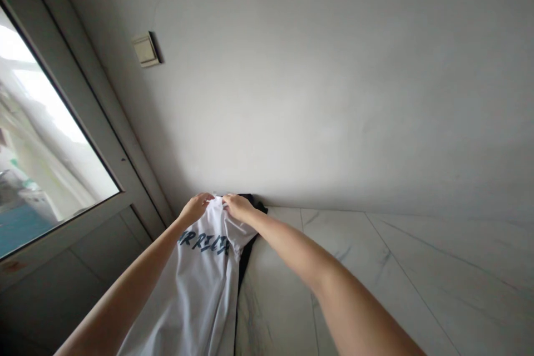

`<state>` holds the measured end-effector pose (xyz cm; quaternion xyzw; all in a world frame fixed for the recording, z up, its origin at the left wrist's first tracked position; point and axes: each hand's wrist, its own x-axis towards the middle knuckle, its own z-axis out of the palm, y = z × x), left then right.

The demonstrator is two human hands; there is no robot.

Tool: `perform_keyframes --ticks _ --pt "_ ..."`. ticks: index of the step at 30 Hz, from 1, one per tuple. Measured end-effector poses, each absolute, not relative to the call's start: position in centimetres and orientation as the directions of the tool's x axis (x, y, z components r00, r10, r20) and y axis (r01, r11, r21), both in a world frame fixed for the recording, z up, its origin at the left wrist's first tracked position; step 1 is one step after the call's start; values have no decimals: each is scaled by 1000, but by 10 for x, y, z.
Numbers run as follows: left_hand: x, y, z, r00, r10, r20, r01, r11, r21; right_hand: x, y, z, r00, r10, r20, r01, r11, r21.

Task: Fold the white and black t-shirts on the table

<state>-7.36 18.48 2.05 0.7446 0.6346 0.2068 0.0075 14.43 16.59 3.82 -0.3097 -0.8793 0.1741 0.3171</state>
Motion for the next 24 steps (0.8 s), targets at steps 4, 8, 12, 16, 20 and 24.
perform_keyframes --ticks 4,8,12,16,20,24 --pt "-69 166 14 205 858 470 910 -344 232 216 94 30 -653 627 425 283 722 -631" --pt "-74 151 8 296 808 509 868 -450 210 286 21 6 -778 614 133 289 537 -793" --pt "-78 150 -9 484 831 274 813 -543 211 289 9 -33 -546 831 -105 649 341 -680" --pt "-69 157 -21 470 862 190 854 -498 150 248 34 -58 -244 968 -58 803 169 -571" --pt "-57 163 -19 377 912 160 923 -384 14 221 49 -64 -171 977 -130 791 57 -609" --pt "-60 162 -1 337 928 159 941 -339 -13 226 45 -57 -198 978 -59 752 113 -649"
